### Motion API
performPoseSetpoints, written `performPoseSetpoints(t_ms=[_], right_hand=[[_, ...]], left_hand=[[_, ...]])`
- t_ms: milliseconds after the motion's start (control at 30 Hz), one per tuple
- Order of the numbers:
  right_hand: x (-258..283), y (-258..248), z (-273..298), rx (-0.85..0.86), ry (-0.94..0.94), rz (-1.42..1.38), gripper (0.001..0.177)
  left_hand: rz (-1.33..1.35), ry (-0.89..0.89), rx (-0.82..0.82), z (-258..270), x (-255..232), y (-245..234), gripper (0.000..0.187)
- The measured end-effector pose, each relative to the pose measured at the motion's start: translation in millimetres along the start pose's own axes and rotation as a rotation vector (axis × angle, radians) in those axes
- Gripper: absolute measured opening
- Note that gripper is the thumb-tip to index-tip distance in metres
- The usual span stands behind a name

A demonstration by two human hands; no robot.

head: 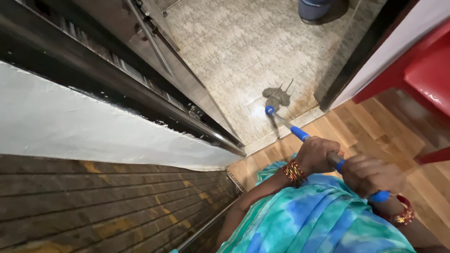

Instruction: The person mops the tiled floor of a bathroom using a blue mop. They move the mop back and forth across the floor, cleaning around a toilet, a sink, and a bucket containing water.

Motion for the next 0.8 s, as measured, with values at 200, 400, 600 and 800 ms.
performPoseSetpoints(t_ms=[200, 400, 600, 800], right_hand=[[-10.8, 1.9, 1.8, 0.099, 0.078, -0.037, 0.052], [-34.6, 27.6, 15.8, 0.333, -0.149, -0.136, 0.059], [-93.9, 33.1, 27.8, 0.285, -0.151, 0.013, 0.059], [-175.6, 44.3, 44.8, 0.33, -0.089, 0.051, 0.043]], left_hand=[[-0.055, 0.08, -0.151, 8.8, -8.0, -17.4, 0.031], [0.064, 0.226, -0.356, 23.4, 25.7, -23.6, 0.031], [-0.105, 0.178, -0.397, 36.9, 99.4, -6.7, 0.025], [-0.195, 0.087, -0.365, 44.0, 163.3, -5.0, 0.026]])
Point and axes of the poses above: each hand's wrist, its own z-axis away from the middle knuckle, its own y-axis out of the palm, x = y × z, the point moved 9 cm from there along -z, towards the middle knuckle
